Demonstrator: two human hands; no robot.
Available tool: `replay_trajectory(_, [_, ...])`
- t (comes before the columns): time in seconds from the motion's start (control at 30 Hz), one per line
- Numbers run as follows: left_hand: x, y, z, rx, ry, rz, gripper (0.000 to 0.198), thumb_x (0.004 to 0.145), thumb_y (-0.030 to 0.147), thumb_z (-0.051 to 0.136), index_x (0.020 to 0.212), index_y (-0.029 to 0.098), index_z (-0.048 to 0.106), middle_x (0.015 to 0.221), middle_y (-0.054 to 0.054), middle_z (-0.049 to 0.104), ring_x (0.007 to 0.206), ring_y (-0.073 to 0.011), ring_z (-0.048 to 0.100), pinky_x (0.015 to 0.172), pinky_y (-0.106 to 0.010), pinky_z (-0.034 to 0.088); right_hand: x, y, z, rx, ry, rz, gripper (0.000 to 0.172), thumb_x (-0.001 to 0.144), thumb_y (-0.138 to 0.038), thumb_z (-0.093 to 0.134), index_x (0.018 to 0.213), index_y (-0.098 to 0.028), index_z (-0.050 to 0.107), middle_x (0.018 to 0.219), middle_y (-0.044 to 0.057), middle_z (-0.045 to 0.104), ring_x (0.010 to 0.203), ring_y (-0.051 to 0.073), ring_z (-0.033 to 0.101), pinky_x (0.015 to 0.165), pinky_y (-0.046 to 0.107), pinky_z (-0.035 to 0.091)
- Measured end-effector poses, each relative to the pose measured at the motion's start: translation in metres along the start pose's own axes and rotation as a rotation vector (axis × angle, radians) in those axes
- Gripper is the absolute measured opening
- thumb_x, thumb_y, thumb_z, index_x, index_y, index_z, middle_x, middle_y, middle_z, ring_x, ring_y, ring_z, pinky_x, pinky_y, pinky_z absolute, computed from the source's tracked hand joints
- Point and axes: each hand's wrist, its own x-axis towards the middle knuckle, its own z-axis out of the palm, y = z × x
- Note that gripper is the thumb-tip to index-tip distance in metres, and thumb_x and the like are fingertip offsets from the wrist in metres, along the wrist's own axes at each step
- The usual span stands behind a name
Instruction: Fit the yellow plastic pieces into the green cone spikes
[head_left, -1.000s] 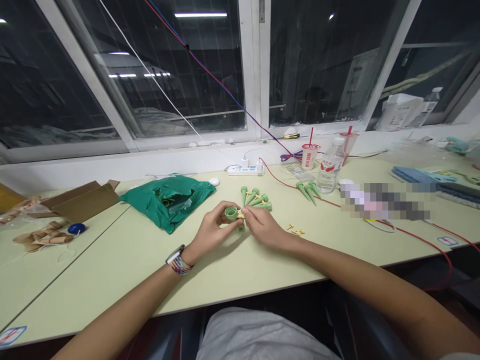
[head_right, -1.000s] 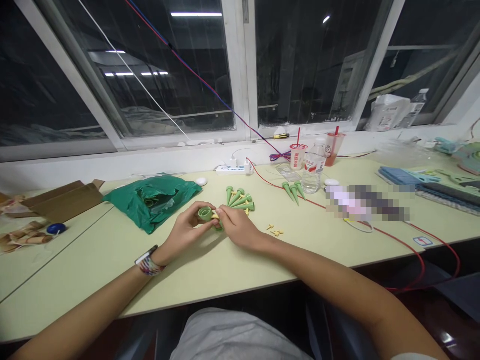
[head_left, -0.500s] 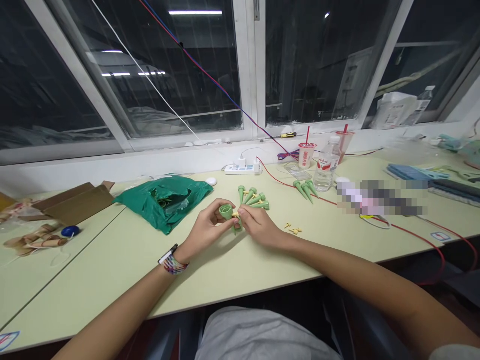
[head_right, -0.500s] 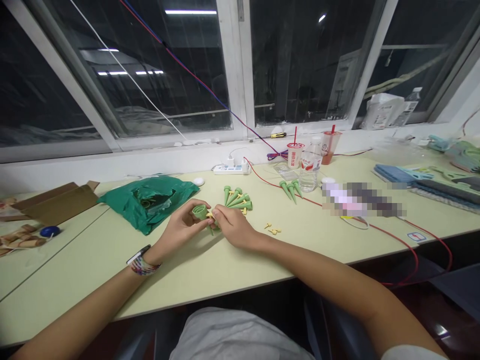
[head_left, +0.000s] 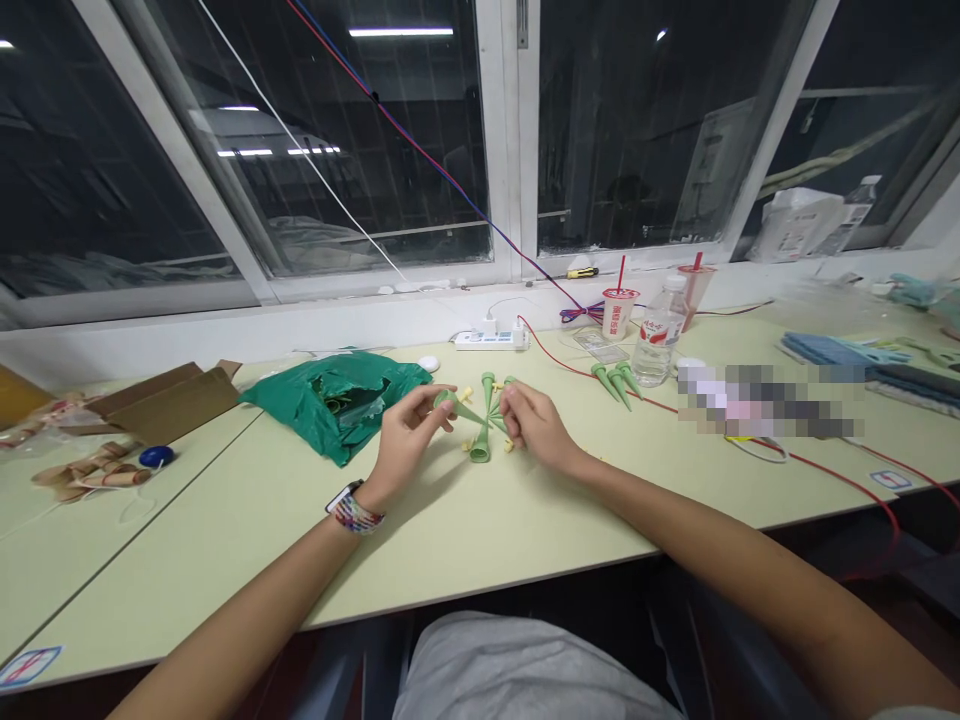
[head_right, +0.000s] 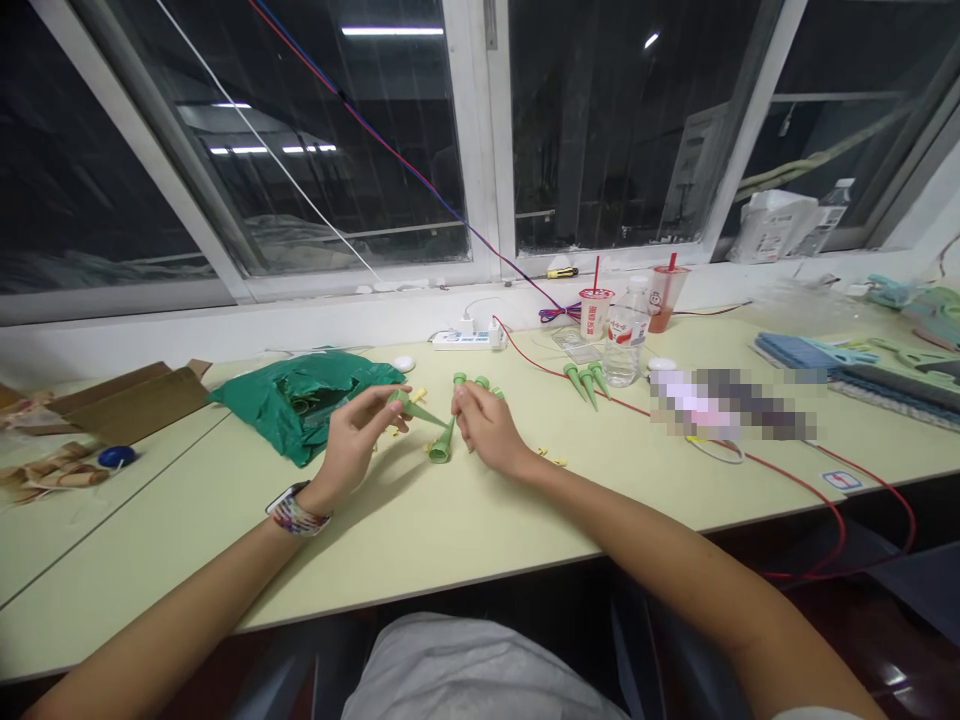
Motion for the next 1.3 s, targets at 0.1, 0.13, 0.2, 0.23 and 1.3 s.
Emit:
replay_trajectory(0.1, [0.009, -0.013, -0.006, -0.009, 0.066, -0.089, 0.046, 0.087, 0.054, 0.076, 0.111, 0.016, 0.071, 0.096, -0.008, 0.073, 0.089, -0.0225, 0.071, 0.076, -0.035, 0.063, 0.007, 0.001, -0.007, 0.098, 0.113, 0.013, 0.047, 0.099, -0.066, 0.051, 0.081, -0.023, 0.052, 0.055, -0.007, 0.047, 0.043, 0.010, 0.043, 0.045, 0.024, 0.034])
replay_trajectory(0.13, [0.012, -0.018, -0.008, 0.021, 0.071, -0.120, 0.048, 0.085, 0.055, 0.077, 0.111, 0.016, 0.071, 0.096, -0.008, 0.073, 0.089, -0.0229, 0.072, 0.075, -0.036, 0.063, 0.009, 0.001, -0.009, 0.124, 0.138, 0.020, 0.047, 0.098, -0.065, 0.053, 0.080, -0.022, 0.052, 0.054, -0.007, 0.047, 0.043, 0.010, 0.043, 0.044, 0.024, 0.034])
replay_trajectory(0.2, [0.015, -0.026, -0.012, 0.139, 0.059, -0.171, 0.050, 0.081, 0.057, 0.079, 0.109, 0.016, 0.070, 0.093, -0.009, 0.074, 0.085, -0.0236, 0.072, 0.071, -0.035, 0.061, 0.011, 0.002, -0.011, 0.160, 0.163, 0.033, 0.046, 0.097, -0.064, 0.055, 0.079, -0.022, 0.053, 0.054, -0.007, 0.047, 0.043, 0.009, 0.043, 0.044, 0.023, 0.034])
replay_trajectory(0.23, [0.015, -0.029, -0.013, 0.224, 0.057, -0.181, 0.049, 0.081, 0.057, 0.078, 0.107, 0.015, 0.070, 0.093, -0.009, 0.075, 0.085, -0.0245, 0.072, 0.071, -0.034, 0.060, 0.012, 0.003, -0.011, 0.168, 0.166, 0.039, 0.046, 0.096, -0.064, 0.056, 0.079, -0.022, 0.054, 0.054, -0.007, 0.047, 0.043, 0.009, 0.043, 0.044, 0.023, 0.034])
replay_trajectory(1.3, [0.007, -0.017, -0.010, 0.998, -0.323, -0.058, 0.031, 0.092, 0.034, 0.050, 0.070, 0.020, 0.068, 0.072, -0.011, 0.071, 0.071, -0.0262, 0.063, 0.063, -0.036, 0.032, 0.011, 0.007, -0.010, 0.060, 0.107, 0.064, 0.049, 0.097, -0.066, 0.051, 0.077, -0.021, 0.056, 0.052, -0.006, 0.049, 0.044, 0.010, 0.044, 0.046, 0.024, 0.037])
